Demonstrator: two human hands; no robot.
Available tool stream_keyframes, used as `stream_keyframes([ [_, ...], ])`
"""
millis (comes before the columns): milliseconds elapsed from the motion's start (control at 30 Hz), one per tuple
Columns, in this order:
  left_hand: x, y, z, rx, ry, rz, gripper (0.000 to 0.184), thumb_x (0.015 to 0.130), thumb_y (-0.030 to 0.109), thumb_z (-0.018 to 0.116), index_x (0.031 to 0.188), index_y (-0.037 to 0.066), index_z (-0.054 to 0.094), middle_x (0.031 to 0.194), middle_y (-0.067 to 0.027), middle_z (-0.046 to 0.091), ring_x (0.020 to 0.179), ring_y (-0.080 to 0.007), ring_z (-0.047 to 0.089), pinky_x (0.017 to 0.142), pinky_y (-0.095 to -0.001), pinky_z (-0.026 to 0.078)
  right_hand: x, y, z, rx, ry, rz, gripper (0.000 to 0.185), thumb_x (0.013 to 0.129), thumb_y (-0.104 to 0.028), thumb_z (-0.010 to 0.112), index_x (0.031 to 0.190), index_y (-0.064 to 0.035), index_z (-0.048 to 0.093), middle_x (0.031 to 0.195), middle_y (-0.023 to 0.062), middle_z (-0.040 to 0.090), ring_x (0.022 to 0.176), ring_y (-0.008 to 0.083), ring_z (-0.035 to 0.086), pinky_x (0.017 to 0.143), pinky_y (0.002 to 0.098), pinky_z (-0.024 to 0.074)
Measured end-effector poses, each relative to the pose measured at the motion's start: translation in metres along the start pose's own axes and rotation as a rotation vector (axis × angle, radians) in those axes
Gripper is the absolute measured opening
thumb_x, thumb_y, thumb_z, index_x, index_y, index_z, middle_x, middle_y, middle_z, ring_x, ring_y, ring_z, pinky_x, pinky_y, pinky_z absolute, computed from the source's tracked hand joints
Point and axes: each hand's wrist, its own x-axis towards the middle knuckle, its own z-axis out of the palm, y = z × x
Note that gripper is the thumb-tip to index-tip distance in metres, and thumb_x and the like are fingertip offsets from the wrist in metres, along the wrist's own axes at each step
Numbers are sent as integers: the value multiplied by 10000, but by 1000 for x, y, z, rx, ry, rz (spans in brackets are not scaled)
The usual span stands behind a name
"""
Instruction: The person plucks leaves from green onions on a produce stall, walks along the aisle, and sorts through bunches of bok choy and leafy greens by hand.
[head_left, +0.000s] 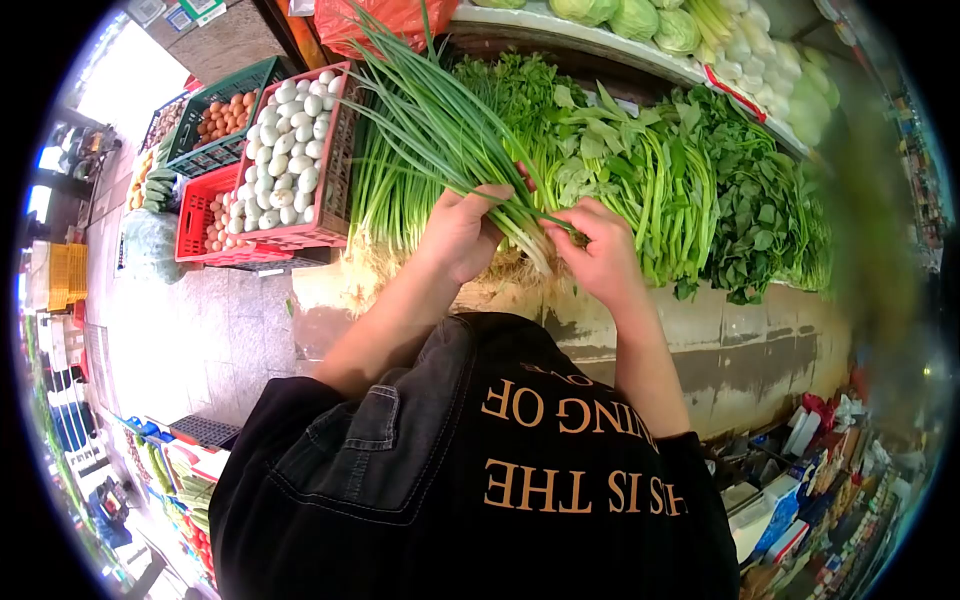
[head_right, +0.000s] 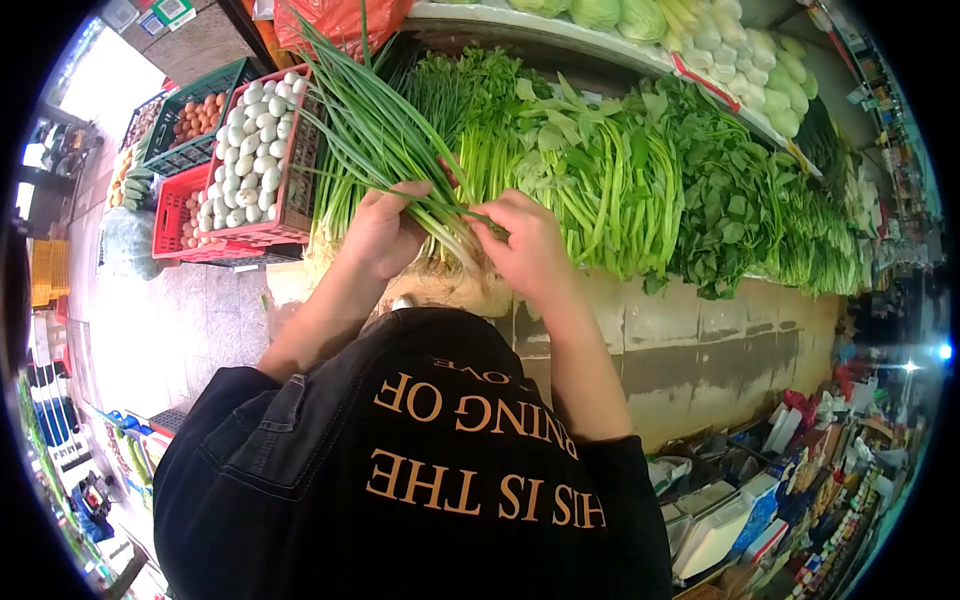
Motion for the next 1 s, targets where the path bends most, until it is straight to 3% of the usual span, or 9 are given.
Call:
stream_keyframes([
  [100,4,-2,-1,-22,8,1,249,821,-12,513,1069,-17,497,978,-130,590,908,-235,581,820,-362,487,-1,4,-3,-18,-13,-22,128,775,-40,607,892,9,627,737,124,556,616,236,539,540,304,415],
  [233,10,-3,-1,-36,43,29,244,848,31,509,1067,-76,520,1030,-153,579,951,-244,574,849,-376,479,-10,3,-10,138,-46,51,122,781,-50,607,885,12,618,761,105,571,630,200,541,568,282,420],
  [400,17,-2,-1,-176,151,32,232,832,20,554,1048,-59,530,997,-126,586,950,-228,577,848,-350,484,-34,22,-24,309,-86,230,71,773,-16,614,831,14,588,761,20,546,715,100,495,658,225,392],
  [733,19,-21,10,-164,196,-16,187,842,35,551,1019,-25,542,966,-110,601,919,-208,594,834,-357,496,-62,49,-45,499,-21,423,67,783,-8,613,846,-11,590,783,-12,545,724,64,468,653,199,387],
  [867,23,-19,15,-206,334,-5,189,850,47,538,1025,-21,527,973,-103,598,931,-215,591,838,-381,490,-56,54,-51,549,19,427,69,787,-13,605,855,-19,602,783,-22,550,712,54,474,645,189,389],
  [1000,34,-8,-9,-298,252,83,196,833,33,548,1020,-2,501,986,-109,583,933,-224,574,816,-411,490,-68,72,-71,606,111,388,82,791,-7,591,872,-19,585,794,-10,536,691,68,461,621,195,379],
])
